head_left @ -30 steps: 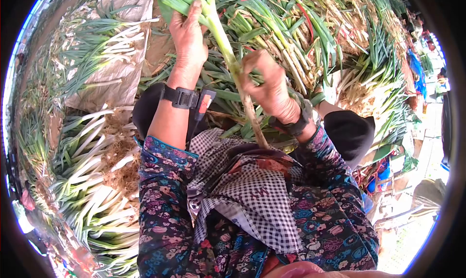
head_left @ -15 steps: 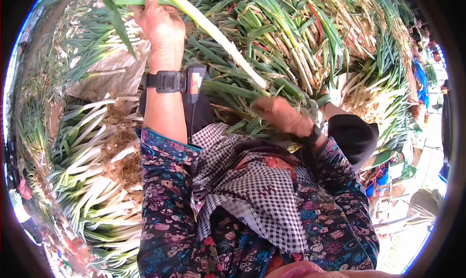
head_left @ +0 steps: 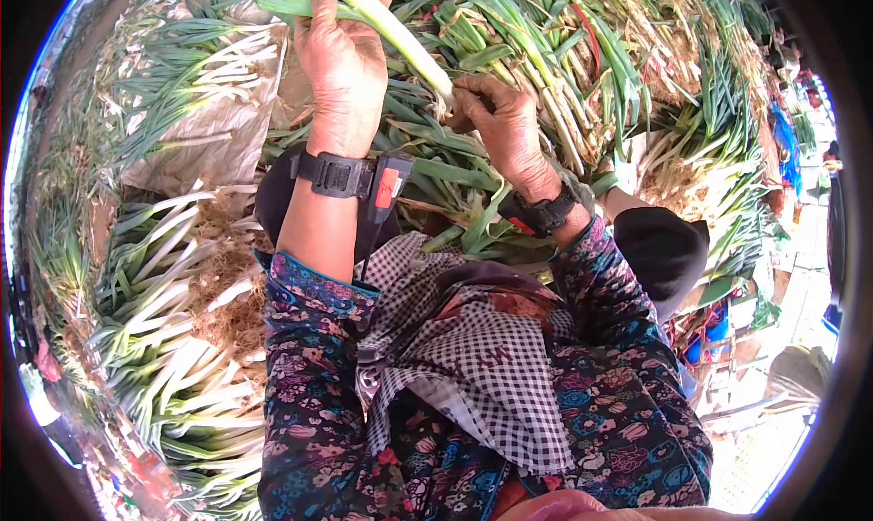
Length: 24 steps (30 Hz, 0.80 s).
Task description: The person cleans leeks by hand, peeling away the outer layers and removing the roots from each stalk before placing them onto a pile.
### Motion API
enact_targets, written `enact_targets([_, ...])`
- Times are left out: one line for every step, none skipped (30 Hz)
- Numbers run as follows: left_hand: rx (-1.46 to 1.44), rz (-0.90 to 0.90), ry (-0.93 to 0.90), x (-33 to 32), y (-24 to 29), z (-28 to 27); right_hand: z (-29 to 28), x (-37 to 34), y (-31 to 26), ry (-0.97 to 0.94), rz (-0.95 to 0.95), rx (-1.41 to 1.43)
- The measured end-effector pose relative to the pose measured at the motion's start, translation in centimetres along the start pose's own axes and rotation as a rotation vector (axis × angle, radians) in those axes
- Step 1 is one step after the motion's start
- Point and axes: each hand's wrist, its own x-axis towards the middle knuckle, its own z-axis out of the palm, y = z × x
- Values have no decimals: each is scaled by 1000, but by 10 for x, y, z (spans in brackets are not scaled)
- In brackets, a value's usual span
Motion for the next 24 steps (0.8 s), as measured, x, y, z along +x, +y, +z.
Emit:
enact_targets([-15,0,15,0,0,-2,-1,0,1,11,-15,-3])
enact_targets([-16,-1,16,0,-1,-3,-1,0,3,21,-28,-6])
enact_targets([-47,-24,38,1,-2,-5,-2,1,3,21,-27,-7])
enact_targets([-78,-48,59,2,-4,-8,-2,2,4,22,-33,-41])
enact_targets([-80,-49,58,2,-4,-10,-2,1,4,23,-40,-76])
enact_targets([-120,-73,6,2,-5,-12,-2,1,3,23,-40,-76])
enact_targets([-161,-97,-46,2,-6,-15,-4,1,2,-6,-19,-125])
enact_targets([-160,-96,-46,2,-6,-19,-6,0,1,-36,1,-174])
enact_targets([-216,-151,-87,2,-5,-20,-10,1,-4,-92,113,-43])
enact_targets([-270,-203,-129,3,-3,-21,-14,2,-8,-151,222,90])
enact_targets([-265,-191,-136,2,-3,-20,-18,1,-7,-159,279,182])
enact_targets([-228,-184,-131,-2,-4,-15,-18,0,-4,-145,295,188])
enact_targets([-193,-176,-125,-5,-5,-12,-15,-4,-10,-131,207,70])
enact_targets([-191,-189,-89,-8,-6,-9,-13,-9,-16,-112,123,-48])
enact_targets([-170,-181,-79,-10,-9,-7,-9,-10,-15,-95,-161,-323])
enact_targets([-152,-177,-69,-11,-11,-6,-12,-12,-18,-159,-168,-521])
enact_targets([-152,-175,-73,-11,-11,-5,-13,-12,-17,-158,-266,-595])
enact_targets([-139,-174,-55,-10,-12,-6,-13,-12,-13,-155,-365,-669])
enact_targets([-126,-172,-39,-8,-13,-7,-17,-11,-2,-153,-371,-671])
enact_targets([-128,-166,-45,-8,-15,-8,-21,-9,14,-206,-313,-633])
enact_targets([-133,-197,-64,-10,-16,-4,-20,-7,18,-261,-257,-595])
enact_targets([-137,-229,-82,-13,-18,-2,-18,-12,23,-225,-357,-583])
enact_targets([-122,-215,-120,-17,-20,0,-20,-16,27,-283,-234,-497])
enact_targets([-133,-233,-111,-22,-21,4,-19,-19,23,-338,-107,-411])
